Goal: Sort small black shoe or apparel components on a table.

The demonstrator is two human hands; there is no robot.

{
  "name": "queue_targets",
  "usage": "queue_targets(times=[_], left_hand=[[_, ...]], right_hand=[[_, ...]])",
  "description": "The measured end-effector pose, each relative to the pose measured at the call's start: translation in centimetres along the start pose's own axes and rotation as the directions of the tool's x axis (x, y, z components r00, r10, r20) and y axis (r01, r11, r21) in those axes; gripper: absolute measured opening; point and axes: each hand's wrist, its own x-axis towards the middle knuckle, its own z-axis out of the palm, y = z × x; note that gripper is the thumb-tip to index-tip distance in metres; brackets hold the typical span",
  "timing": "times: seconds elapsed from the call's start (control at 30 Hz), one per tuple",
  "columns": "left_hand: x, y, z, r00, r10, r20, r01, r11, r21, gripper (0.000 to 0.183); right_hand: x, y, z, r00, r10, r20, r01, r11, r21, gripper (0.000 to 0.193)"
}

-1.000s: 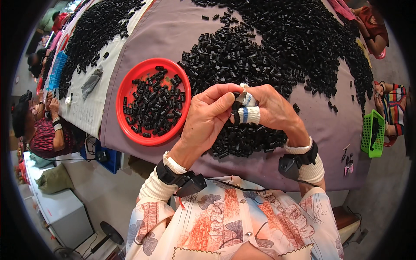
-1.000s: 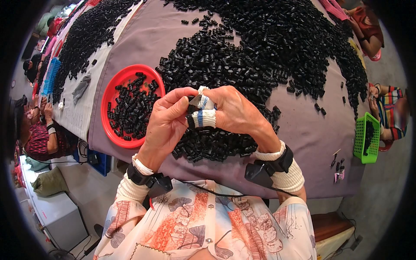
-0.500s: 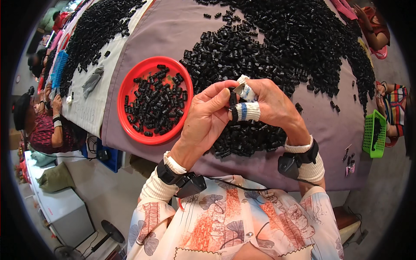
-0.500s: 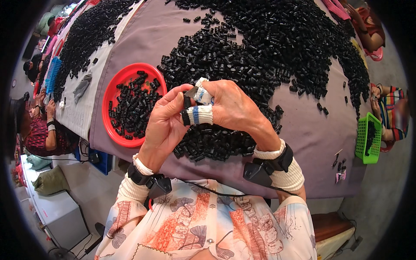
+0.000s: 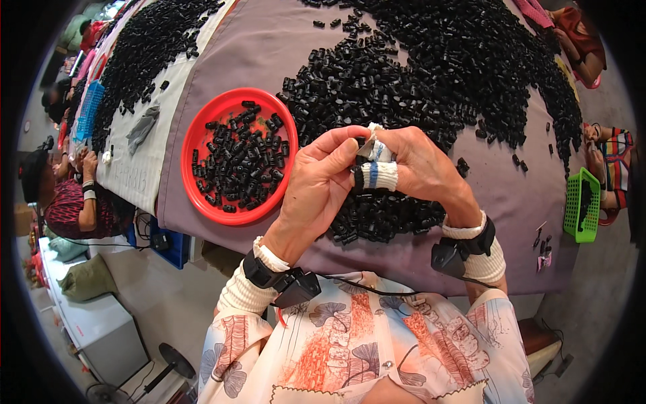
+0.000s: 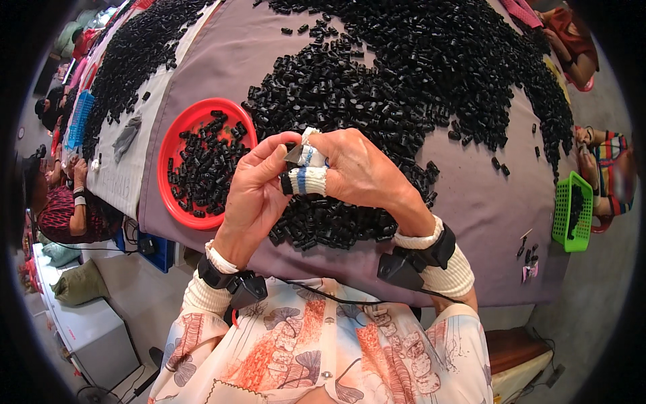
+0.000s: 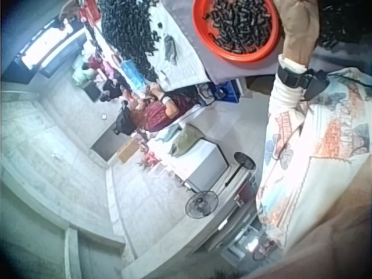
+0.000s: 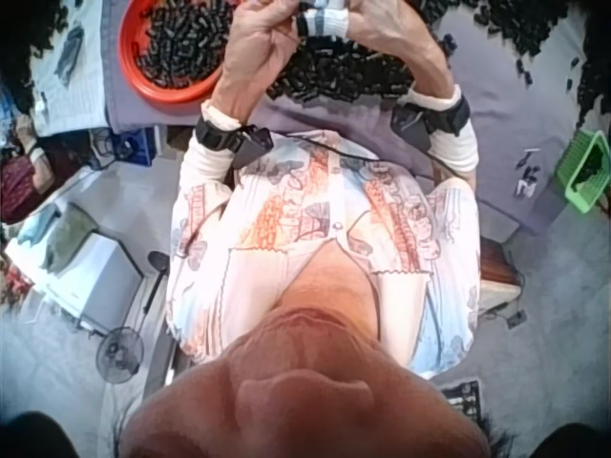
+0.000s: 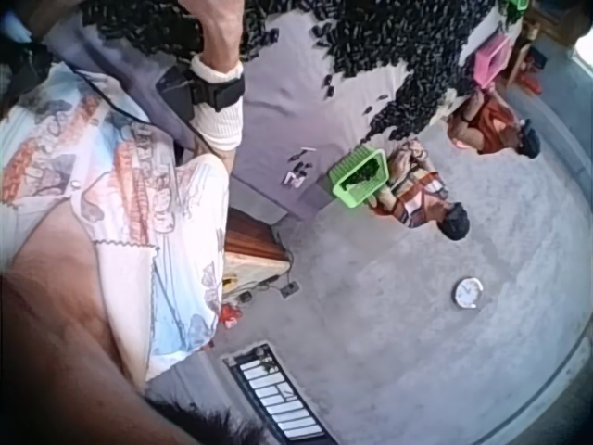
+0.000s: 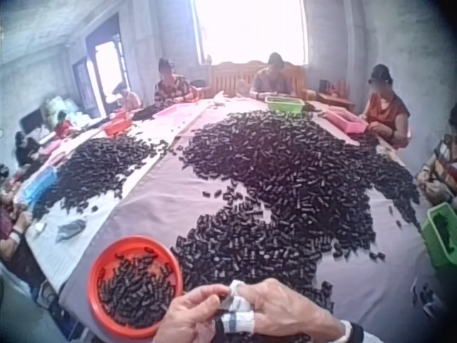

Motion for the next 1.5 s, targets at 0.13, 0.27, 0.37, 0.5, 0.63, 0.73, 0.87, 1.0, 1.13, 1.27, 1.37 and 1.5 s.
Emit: queue_targets(times=[0.13,0.27,0.37,0.5,0.63,0.73,0.87,1.0,1.13,1.27,1.37,1.5], left_hand=[[0.1,0.0,0.3,1.0,-0.02,-0.016,0.02,1.0,-0.023,0.021],[0.2,0.3,-0.2,0.999,-0.015,0.047,0.019,0.997,-0.075,0.022],[0.2,0.3,0.1,1.0,0.016,0.007,-0.015,0.996,-0.084,0.021],[0.1,0.5,0.4,0.999,0.022,-0.031,-0.023,0.998,-0.061,0.02],[0.0,0.2,0.0,0.998,0.055,0.023,-0.054,0.997,-0.049,0.019],[-0.1,0.2,0.1,0.998,0.055,0.009,-0.054,0.996,-0.068,0.018],[0.0,0.2,0.2,0.996,0.089,0.0,-0.088,0.995,-0.052,0.019],[0.0,0.2,-0.2,0.995,0.103,-0.013,-0.103,0.995,0.014,0.024],[-0.1,-0.1,-0.7,0.992,0.109,0.067,-0.111,0.993,0.036,0.028],[-0.1,-0.1,-0.4,0.994,0.106,0.028,-0.107,0.993,0.053,0.029],[-0.1,0.2,-0.4,0.996,0.081,0.029,-0.082,0.995,0.056,0.029],[0.0,0.2,-0.4,0.996,0.083,0.03,-0.085,0.994,0.062,0.028]], right_hand=[[0.0,0.5,-0.1,0.996,-0.075,-0.042,0.074,0.997,-0.017,0.034],[0.0,0.1,0.0,0.994,-0.009,-0.108,0.022,0.992,0.123,0.03],[-0.2,-0.1,-0.3,0.991,0.04,-0.127,-0.024,0.991,0.129,0.029],[-0.4,0.1,0.2,0.991,0.055,-0.12,-0.025,0.971,0.239,0.029],[-0.6,0.3,0.6,0.99,0.042,-0.137,-0.007,0.97,0.243,0.03],[-0.8,-0.2,0.6,0.983,0.033,-0.18,0.001,0.983,0.186,0.03],[-0.7,-0.5,0.8,0.968,0.025,-0.249,0.023,0.982,0.186,0.027],[-0.8,-1.0,0.8,0.962,0.106,-0.253,-0.051,0.976,0.214,0.023],[-0.9,-1.0,0.9,0.964,0.123,-0.238,-0.073,0.975,0.208,0.021],[-0.8,-0.6,0.9,0.97,0.134,-0.202,-0.078,0.961,0.264,0.02],[-0.8,-0.8,1.0,0.969,0.151,-0.195,-0.084,0.945,0.316,0.02],[-0.9,-0.7,0.6,0.951,0.258,-0.169,-0.183,0.914,0.361,0.022]])
